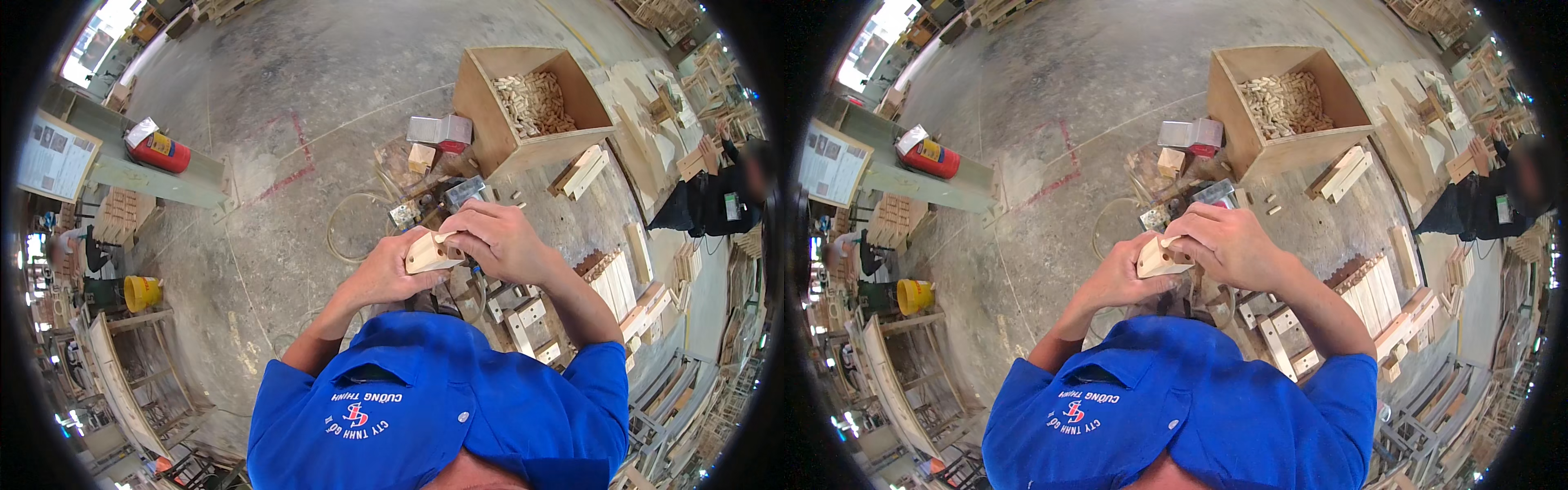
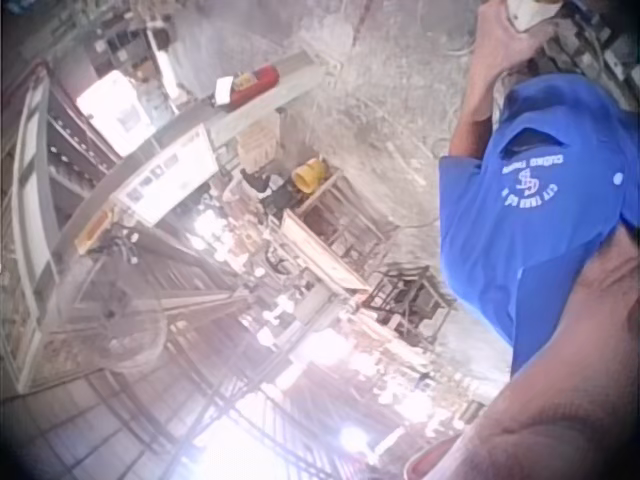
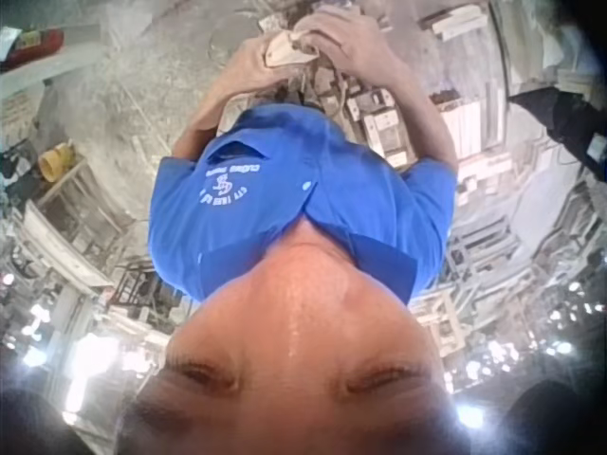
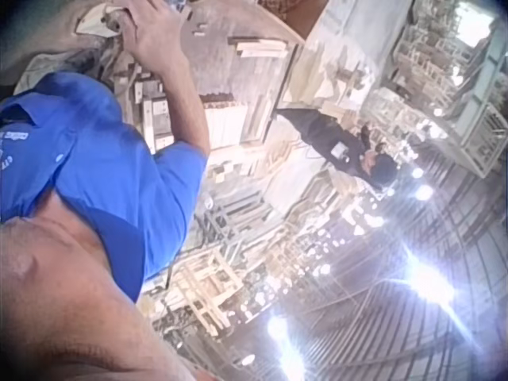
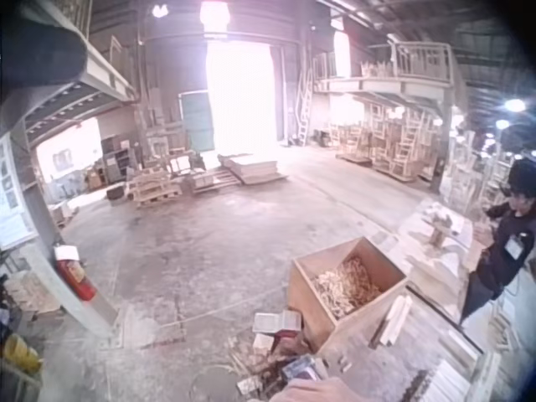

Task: The person repeatedly picks up small wooden dowels and inserts them into pre-drilled holes on rectangular wooden pieces. They then place the assembled pieces onto a nearby stack. The process is repeated continuously throughout the clip.

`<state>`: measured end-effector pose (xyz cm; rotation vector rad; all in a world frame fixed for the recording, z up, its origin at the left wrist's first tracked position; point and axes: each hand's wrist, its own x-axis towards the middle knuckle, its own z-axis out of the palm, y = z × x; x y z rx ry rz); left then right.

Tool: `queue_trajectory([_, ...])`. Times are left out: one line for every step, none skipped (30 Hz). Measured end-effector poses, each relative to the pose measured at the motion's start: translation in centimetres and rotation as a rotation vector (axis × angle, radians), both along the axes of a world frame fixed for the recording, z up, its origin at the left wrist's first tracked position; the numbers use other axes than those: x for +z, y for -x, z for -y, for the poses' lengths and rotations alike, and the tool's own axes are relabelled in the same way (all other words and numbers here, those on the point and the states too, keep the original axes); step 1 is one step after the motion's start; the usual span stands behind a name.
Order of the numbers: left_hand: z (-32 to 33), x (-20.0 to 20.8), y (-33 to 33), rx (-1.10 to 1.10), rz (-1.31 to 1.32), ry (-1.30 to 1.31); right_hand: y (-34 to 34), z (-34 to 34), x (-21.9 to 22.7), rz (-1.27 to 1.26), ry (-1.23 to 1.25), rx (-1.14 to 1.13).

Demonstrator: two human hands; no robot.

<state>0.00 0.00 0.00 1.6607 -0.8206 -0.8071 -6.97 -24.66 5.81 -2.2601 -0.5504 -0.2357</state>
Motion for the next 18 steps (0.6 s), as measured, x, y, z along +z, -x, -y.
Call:
queue_trajectory([0.0,0.1,0.0,-0.012,0.004,0.009,0.1,0.0,-0.1,0.018,0.004,0.005])
queue_trajectory([0.0,0.3,-0.1,-0.026,0.007,0.017,0.2,0.0,-0.2,0.035,0.007,0.008])
queue_trajectory([0.2,0.5,0.3,-0.033,0.011,0.007,0.4,0.2,0.1,0.031,0.083,0.021])
queue_trajectory([0.2,0.8,0.5,-0.041,0.014,-0.004,0.6,0.4,0.6,0.027,0.159,0.034])
queue_trajectory([0.3,1.1,0.7,-0.05,0.018,-0.014,0.9,0.7,1.0,0.024,0.234,0.046])
queue_trajectory([0.2,1.6,0.7,-0.067,0.025,-0.043,1.1,0.6,1.1,0.033,0.227,0.06])
queue_trajectory([0.0,2.1,0.6,-0.085,0.032,-0.071,1.2,0.6,1.1,0.043,0.221,0.073])
queue_trajectory([0.0,2.5,0.6,-0.103,0.039,-0.1,1.4,0.6,1.2,0.052,0.215,0.085])
queue_trajectory([0.1,2.8,0.7,-0.111,0.031,-0.112,1.5,0.7,1.3,0.025,0.222,0.092])
queue_trajectory([0.2,3.1,0.8,-0.119,0.023,-0.123,1.7,0.8,1.4,-0.003,0.23,0.099])
queue_trajectory([0.3,3.1,0.9,-0.128,0.015,-0.135,2.0,0.9,1.4,-0.031,0.237,0.106])
queue_trajectory([0.3,2.9,1.0,-0.138,0.032,-0.129,2.1,0.9,1.4,-0.036,0.23,0.111])
queue_trajectory([0.4,2.7,1.0,-0.148,0.048,-0.124,2.3,1.0,1.3,-0.04,0.223,0.116])
queue_trajectory([0.4,2.5,1.1,-0.158,0.065,-0.118,2.5,0.9,1.3,-0.045,0.215,0.121])
queue_trajectory([0.5,2.5,1.1,-0.161,0.074,-0.128,2.6,0.9,1.2,-0.061,0.207,0.113])
queue_trajectory([0.6,2.6,1.1,-0.165,0.083,-0.138,2.7,0.8,1.0,-0.076,0.198,0.106])
queue_trajectory([0.6,2.6,1.2,-0.168,0.092,-0.148,2.8,0.7,0.9,-0.092,0.189,0.098])
queue_trajectory([0.7,2.6,1.2,-0.158,0.093,-0.143,3.0,0.7,0.7,-0.099,0.163,0.077])
